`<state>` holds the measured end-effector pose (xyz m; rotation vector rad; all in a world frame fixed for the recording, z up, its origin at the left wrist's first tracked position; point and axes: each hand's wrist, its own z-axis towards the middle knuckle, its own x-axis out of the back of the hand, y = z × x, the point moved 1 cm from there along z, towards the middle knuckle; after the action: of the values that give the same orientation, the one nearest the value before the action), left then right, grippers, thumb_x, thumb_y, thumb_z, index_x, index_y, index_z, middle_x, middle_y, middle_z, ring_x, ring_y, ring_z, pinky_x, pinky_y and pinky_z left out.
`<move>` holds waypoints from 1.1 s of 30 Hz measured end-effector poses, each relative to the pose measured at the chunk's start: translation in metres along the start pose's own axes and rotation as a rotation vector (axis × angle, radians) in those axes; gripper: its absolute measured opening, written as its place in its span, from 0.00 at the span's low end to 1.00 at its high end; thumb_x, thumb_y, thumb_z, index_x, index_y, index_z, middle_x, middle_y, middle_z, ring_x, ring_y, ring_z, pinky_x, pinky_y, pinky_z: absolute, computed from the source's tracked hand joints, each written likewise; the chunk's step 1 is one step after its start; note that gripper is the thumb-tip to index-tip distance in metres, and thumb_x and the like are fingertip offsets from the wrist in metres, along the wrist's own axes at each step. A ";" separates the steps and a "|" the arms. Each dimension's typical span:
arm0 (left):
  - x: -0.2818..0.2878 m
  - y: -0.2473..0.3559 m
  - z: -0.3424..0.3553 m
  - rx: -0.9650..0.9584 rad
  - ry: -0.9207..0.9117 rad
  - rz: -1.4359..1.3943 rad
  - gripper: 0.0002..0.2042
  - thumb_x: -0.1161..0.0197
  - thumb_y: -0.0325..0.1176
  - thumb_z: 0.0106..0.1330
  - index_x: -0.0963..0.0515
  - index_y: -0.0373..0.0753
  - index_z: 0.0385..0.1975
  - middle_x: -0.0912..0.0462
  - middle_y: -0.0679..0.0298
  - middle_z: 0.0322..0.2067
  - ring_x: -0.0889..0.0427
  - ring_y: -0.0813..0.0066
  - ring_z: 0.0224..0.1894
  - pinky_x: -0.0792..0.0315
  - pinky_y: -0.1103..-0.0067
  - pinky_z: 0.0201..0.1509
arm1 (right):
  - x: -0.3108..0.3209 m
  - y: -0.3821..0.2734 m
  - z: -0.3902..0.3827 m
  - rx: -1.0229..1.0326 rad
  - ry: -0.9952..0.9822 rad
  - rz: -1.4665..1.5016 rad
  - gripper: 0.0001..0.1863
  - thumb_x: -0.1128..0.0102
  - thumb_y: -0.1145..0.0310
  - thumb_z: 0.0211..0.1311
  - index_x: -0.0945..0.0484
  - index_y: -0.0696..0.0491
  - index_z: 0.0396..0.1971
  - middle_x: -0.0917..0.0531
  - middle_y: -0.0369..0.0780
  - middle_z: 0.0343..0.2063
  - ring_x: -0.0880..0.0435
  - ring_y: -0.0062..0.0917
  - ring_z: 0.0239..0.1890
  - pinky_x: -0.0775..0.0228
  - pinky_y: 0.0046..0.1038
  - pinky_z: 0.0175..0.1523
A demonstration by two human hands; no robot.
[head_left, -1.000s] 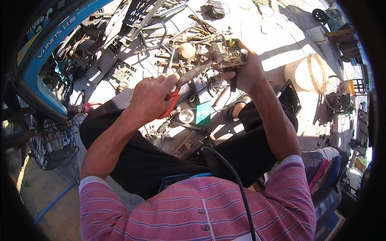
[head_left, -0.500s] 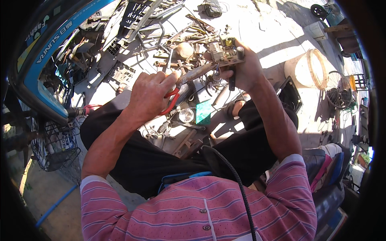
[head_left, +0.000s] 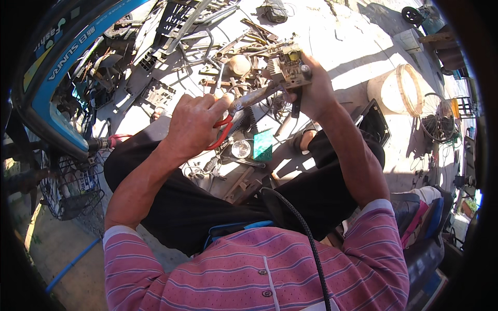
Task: The person disassembles a small electronic device using a screwdriver, removes the internal components, and uses pliers to cut a wire. They then reassemble the device and secure it with screws.
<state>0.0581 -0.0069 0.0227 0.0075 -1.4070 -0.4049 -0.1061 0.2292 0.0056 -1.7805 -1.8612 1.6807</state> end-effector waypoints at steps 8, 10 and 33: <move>0.001 0.000 -0.001 0.014 -0.050 0.013 0.22 0.28 0.32 0.53 0.21 0.41 0.50 0.20 0.60 0.32 0.20 0.56 0.34 0.28 0.64 0.42 | -0.007 0.005 -0.004 0.083 0.062 0.006 0.19 0.54 0.48 0.76 0.27 0.48 0.50 0.17 0.36 0.36 0.20 0.23 0.29 0.33 0.25 0.25; 0.002 0.002 0.000 0.028 -0.036 0.009 0.22 0.28 0.32 0.53 0.21 0.41 0.50 0.20 0.60 0.32 0.19 0.56 0.34 0.28 0.64 0.42 | -0.004 0.005 -0.002 0.069 0.070 0.011 0.20 0.54 0.48 0.76 0.27 0.49 0.50 0.17 0.37 0.35 0.20 0.23 0.29 0.33 0.24 0.25; -0.003 0.003 -0.006 0.058 -0.083 0.004 0.17 0.29 0.34 0.56 0.22 0.43 0.45 0.19 0.60 0.31 0.18 0.56 0.33 0.28 0.64 0.41 | -0.016 0.015 -0.005 0.011 0.176 0.008 0.18 0.55 0.50 0.77 0.26 0.50 0.46 0.20 0.37 0.32 0.24 0.22 0.24 0.34 0.24 0.23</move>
<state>0.0645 -0.0051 0.0199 0.0354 -1.5005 -0.3648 -0.0876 0.2163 0.0065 -1.8664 -1.7702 1.4787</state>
